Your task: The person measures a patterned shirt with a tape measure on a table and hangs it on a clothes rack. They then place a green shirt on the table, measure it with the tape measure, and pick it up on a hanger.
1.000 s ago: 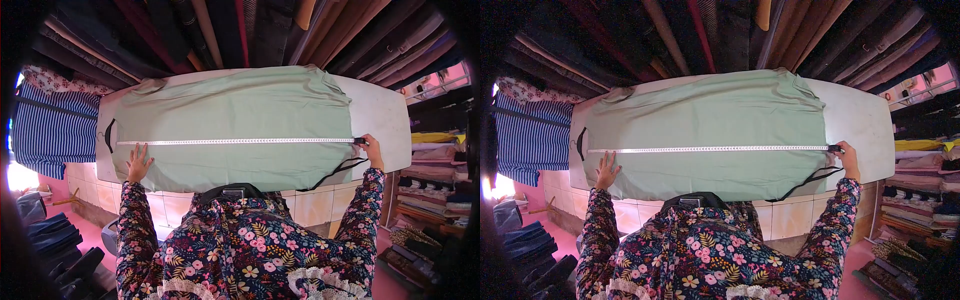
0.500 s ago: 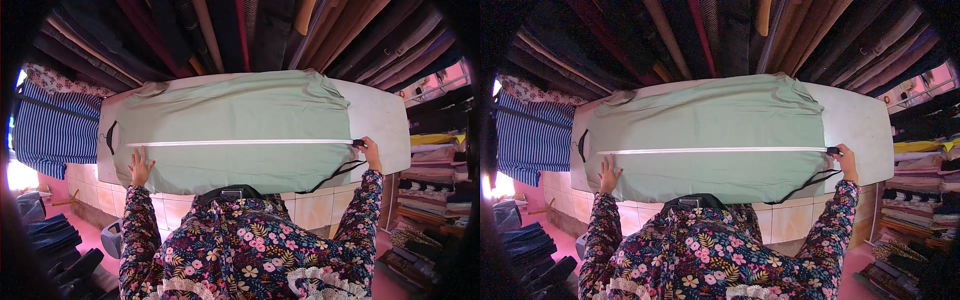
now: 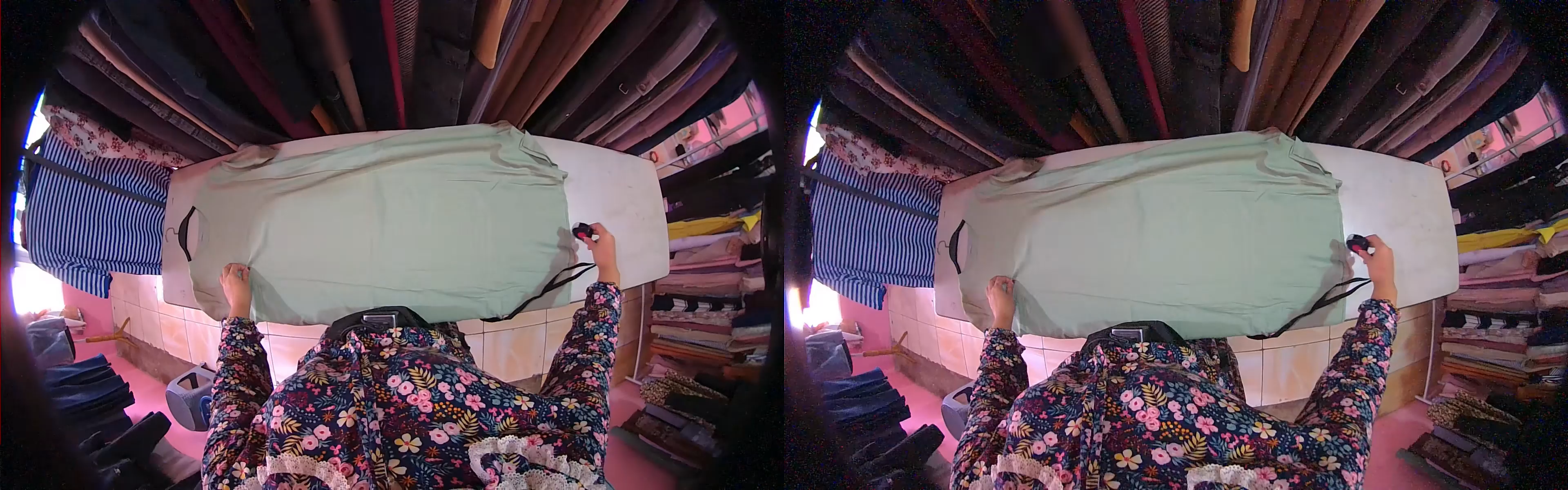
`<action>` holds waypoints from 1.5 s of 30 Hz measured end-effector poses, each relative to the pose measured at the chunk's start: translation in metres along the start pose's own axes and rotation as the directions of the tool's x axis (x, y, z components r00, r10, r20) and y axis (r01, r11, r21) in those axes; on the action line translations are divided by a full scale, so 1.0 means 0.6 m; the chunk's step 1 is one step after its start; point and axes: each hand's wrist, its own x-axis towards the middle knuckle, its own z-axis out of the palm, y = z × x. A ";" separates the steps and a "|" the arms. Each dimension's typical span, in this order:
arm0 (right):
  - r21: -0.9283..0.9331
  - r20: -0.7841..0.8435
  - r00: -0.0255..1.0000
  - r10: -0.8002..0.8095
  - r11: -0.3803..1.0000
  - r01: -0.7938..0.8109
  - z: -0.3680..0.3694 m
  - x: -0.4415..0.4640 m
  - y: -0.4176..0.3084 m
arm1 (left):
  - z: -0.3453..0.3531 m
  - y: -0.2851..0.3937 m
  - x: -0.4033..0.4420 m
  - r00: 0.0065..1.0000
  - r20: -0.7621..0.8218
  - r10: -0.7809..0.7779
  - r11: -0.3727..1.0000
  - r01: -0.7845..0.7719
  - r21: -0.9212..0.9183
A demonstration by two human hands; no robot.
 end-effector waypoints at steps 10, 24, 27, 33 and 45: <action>-0.071 -0.720 0.682 -0.126 0.992 0.109 -0.343 0.103 -0.067 | 0.004 -0.119 -0.044 0.655 0.073 -0.752 0.270 0.408 -0.872; -0.149 -0.542 0.837 0.076 0.971 -0.185 -0.139 0.103 0.155 | -0.007 -0.043 -0.114 0.803 -0.230 -0.550 0.768 0.378 -0.516; -0.203 -0.338 0.937 0.091 0.965 -0.167 -0.051 0.039 0.275 | 0.004 -0.055 -0.100 0.829 -0.251 -0.499 0.827 0.369 -0.424; -0.229 -0.713 0.527 0.462 0.557 -0.799 0.000 -0.047 0.036 | -0.006 -0.017 -0.066 0.862 -0.114 -0.494 0.852 0.454 -0.260; -0.311 -0.366 0.930 0.023 0.939 -0.146 0.293 0.040 -0.203 | 0.001 0.138 -0.026 0.921 0.145 -0.362 0.869 0.390 -0.305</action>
